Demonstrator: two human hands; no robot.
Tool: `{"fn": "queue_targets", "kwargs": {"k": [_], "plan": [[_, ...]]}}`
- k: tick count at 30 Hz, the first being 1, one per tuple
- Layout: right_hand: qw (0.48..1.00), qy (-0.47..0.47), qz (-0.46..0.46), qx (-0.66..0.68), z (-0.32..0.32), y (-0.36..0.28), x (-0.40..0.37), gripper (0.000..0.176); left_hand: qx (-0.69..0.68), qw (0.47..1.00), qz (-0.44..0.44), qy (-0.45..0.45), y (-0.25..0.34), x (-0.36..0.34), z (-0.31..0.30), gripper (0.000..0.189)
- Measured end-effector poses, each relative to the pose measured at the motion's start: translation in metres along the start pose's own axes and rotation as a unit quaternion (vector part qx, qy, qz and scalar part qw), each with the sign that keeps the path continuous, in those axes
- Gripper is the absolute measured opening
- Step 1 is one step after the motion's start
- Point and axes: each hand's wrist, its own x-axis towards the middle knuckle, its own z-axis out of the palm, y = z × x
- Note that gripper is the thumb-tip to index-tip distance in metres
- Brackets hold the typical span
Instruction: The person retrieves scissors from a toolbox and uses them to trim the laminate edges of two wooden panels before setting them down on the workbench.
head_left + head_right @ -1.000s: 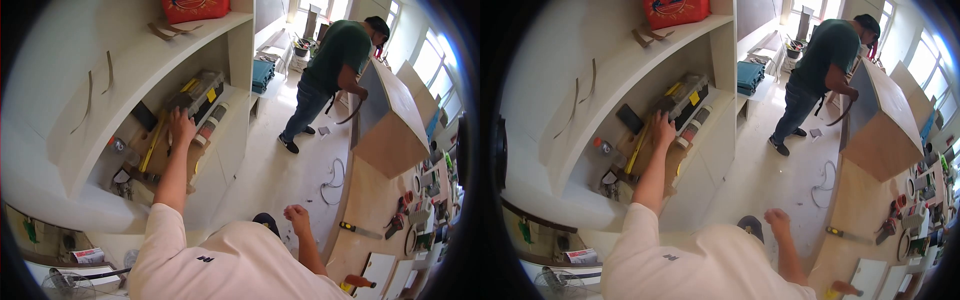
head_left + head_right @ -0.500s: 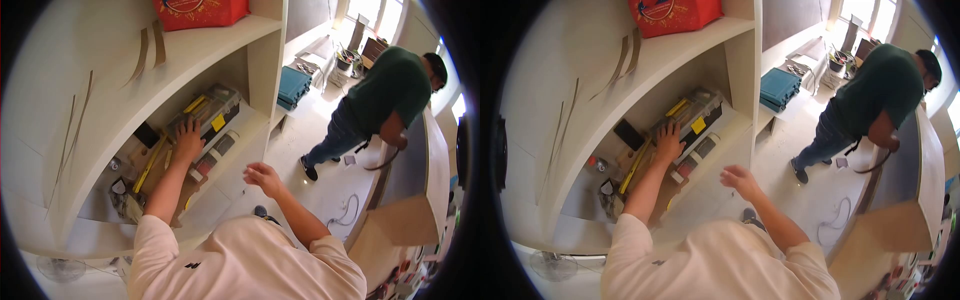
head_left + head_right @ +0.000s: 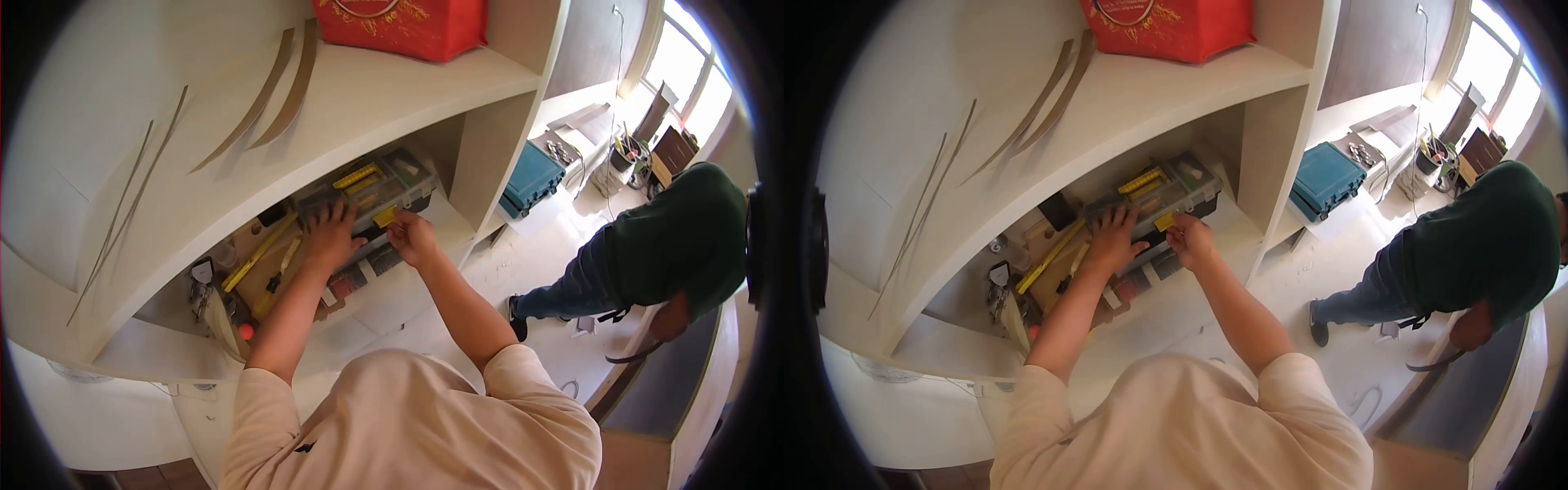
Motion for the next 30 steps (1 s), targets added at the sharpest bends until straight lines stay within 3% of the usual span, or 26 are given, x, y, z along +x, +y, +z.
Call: {"fn": "queue_targets", "kwargs": {"k": [2,8,11,14,17,20,23,26,29,30], "plan": [[0.998,0.000,0.000,-0.064,0.013,-0.014,-0.006,0.013,0.013,1.000,-0.008,0.004,0.007,0.008,0.001,0.081],[0.997,-0.040,0.005,-0.069,0.060,-0.059,-0.020,0.015,-0.022,1.000,-0.018,-0.012,-0.008,0.044,-0.014,0.075],[0.992,-0.113,0.013,-0.061,0.069,-0.076,-0.009,0.021,-0.048,0.998,0.010,-0.040,-0.031,0.062,-0.033,0.066],[0.962,-0.113,-0.092,-0.230,0.066,-0.081,0.000,0.026,-0.060,0.997,0.025,-0.039,-0.034,0.068,-0.057,0.055],[0.825,-0.083,-0.184,-0.527,0.031,-0.062,0.040,0.029,-0.047,0.998,0.039,-0.027,-0.041,0.075,-0.057,0.049],[0.598,-0.073,-0.284,-0.746,0.036,-0.040,0.054,0.028,-0.034,0.998,0.047,-0.027,-0.046,0.075,-0.056,0.049],[0.563,-0.098,-0.271,-0.775,0.059,-0.016,0.063,0.029,-0.022,0.998,0.027,-0.043,-0.048,0.079,-0.052,0.050],[0.508,-0.108,-0.201,-0.831,0.070,-0.019,0.075,0.035,-0.013,0.999,0.012,-0.028,-0.039,0.073,-0.063,0.052],[0.419,-0.251,-0.213,-0.846,0.072,-0.027,0.044,0.037,-0.014,0.999,-0.001,-0.041,-0.038,0.071,-0.064,0.053],[0.420,-0.267,-0.210,-0.842,0.068,-0.022,0.041,0.038,-0.015,0.999,-0.005,-0.051,-0.038,0.074,-0.063,0.053]]}}
